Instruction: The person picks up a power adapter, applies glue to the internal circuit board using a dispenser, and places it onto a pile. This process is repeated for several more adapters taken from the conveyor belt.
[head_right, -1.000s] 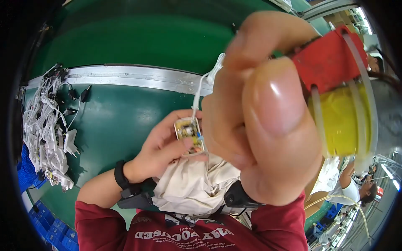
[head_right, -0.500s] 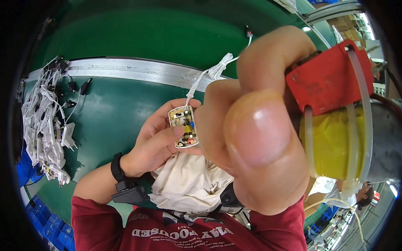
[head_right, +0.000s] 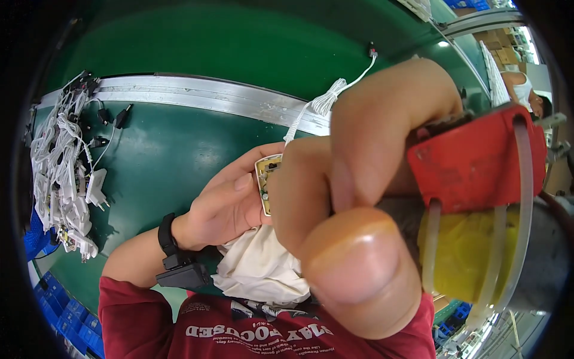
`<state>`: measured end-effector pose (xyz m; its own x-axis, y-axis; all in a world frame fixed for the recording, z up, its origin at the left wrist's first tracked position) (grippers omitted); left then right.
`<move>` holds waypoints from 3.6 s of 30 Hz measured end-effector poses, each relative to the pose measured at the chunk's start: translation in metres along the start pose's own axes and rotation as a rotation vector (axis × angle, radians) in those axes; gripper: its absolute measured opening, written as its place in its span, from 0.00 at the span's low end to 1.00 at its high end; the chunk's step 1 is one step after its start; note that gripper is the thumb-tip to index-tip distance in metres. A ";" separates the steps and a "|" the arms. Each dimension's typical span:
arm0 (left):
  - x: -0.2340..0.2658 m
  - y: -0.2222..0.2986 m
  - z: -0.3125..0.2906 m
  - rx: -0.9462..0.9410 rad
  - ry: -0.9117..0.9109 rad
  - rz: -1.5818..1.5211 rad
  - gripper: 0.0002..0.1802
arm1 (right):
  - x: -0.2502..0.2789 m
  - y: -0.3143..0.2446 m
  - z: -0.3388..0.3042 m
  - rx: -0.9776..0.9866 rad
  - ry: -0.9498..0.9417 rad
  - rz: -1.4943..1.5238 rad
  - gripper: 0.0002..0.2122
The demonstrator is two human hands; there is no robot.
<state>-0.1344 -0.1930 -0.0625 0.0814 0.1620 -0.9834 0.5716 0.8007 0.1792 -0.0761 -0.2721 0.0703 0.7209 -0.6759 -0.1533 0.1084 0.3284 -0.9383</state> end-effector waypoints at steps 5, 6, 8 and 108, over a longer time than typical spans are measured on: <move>-0.001 -0.001 -0.001 0.006 -0.023 -0.028 0.26 | 0.006 -0.003 0.001 0.002 -0.035 -0.057 0.14; -0.001 -0.001 -0.001 0.007 -0.019 -0.031 0.26 | 0.005 -0.001 0.002 0.004 -0.042 -0.068 0.14; -0.001 0.000 -0.001 0.006 -0.017 -0.026 0.26 | 0.005 -0.002 0.002 0.009 -0.054 -0.091 0.15; 0.013 0.001 0.005 0.070 0.163 0.569 0.26 | 0.022 0.023 0.024 0.117 0.341 -0.063 0.12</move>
<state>-0.1287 -0.1928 -0.0748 0.2672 0.6457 -0.7153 0.5277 0.5231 0.6693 -0.0412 -0.2636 0.0529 0.4426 -0.8718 -0.2098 0.2371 0.3394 -0.9103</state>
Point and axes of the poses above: each hand's wrist, its own z-axis towards the middle knuckle, its own x-axis out of the back of the hand, y = z × x, the point moved 6 cm from there along z, towards the middle knuckle, and after that the axes turned 9 degrees about x, right-handed, at the moved point
